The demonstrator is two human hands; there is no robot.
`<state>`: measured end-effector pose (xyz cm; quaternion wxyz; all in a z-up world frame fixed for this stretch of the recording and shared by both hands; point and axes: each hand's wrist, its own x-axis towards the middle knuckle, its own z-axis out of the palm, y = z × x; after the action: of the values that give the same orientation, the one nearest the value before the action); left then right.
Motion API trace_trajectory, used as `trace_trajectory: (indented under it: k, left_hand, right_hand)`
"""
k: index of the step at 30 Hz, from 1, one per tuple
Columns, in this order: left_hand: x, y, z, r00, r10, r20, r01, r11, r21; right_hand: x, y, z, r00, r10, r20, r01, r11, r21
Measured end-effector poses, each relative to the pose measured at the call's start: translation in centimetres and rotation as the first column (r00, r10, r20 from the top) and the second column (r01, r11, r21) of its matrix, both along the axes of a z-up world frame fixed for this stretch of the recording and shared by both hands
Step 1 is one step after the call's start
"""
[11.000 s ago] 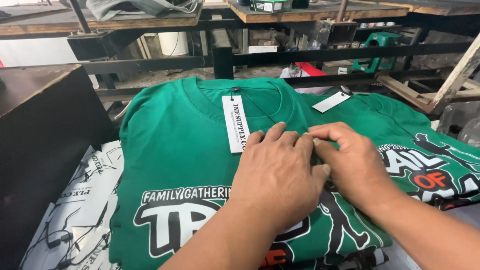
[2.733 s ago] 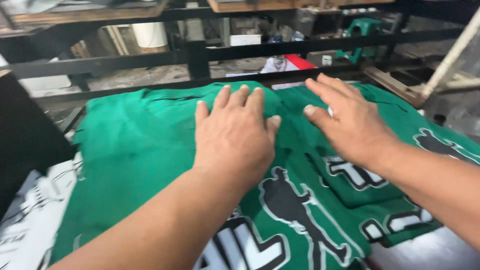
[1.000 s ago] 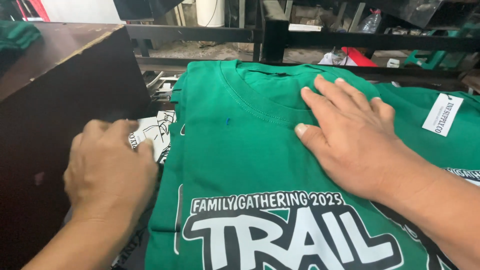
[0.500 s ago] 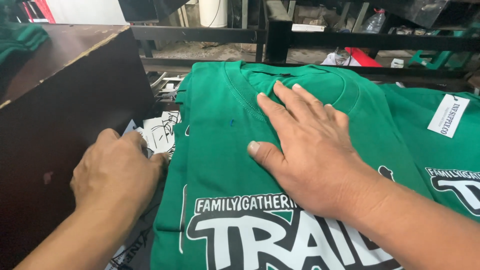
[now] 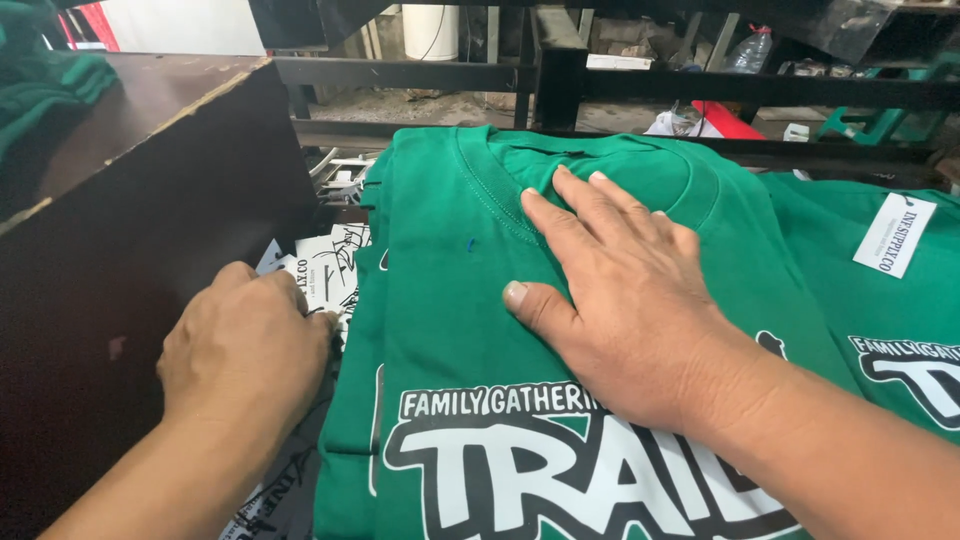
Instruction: Manually attaching brand tags to t-shirts using plastic fasteners
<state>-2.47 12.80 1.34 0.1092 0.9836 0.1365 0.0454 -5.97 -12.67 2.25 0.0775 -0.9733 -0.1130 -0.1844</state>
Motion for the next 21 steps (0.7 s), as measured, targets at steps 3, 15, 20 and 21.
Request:
trace_trajectory:
  k: [3,15,20,21]
  left_hand:
    - [0.6,0.7,-1.0,0.996,-0.072,0.054,0.068,0.996,0.064]
    - [0.1,0.0,0.9,0.992,0.126,-0.032,-0.13,0.95,-0.283]
    - [1.2,2.1,-2.5,0.991,-0.098,0.09,0.098,0.995,-0.001]
    - [1.4,2.2,-2.8,0.983,-0.126,0.13,0.125,0.992,0.015]
  right_hand:
    - [0.0,0.0,0.0,1.0,0.0,0.006,0.0,1.0,-0.005]
    - [-0.1,-0.2,-0.1,1.0,0.005,0.013,-0.005,1.0,-0.002]
    - [-0.2,-0.1,0.0,1.0,0.006,0.007,-0.006,1.0,0.005]
    - [-0.2,-0.1,0.0,1.0,0.004,0.006,-0.004,1.0,0.009]
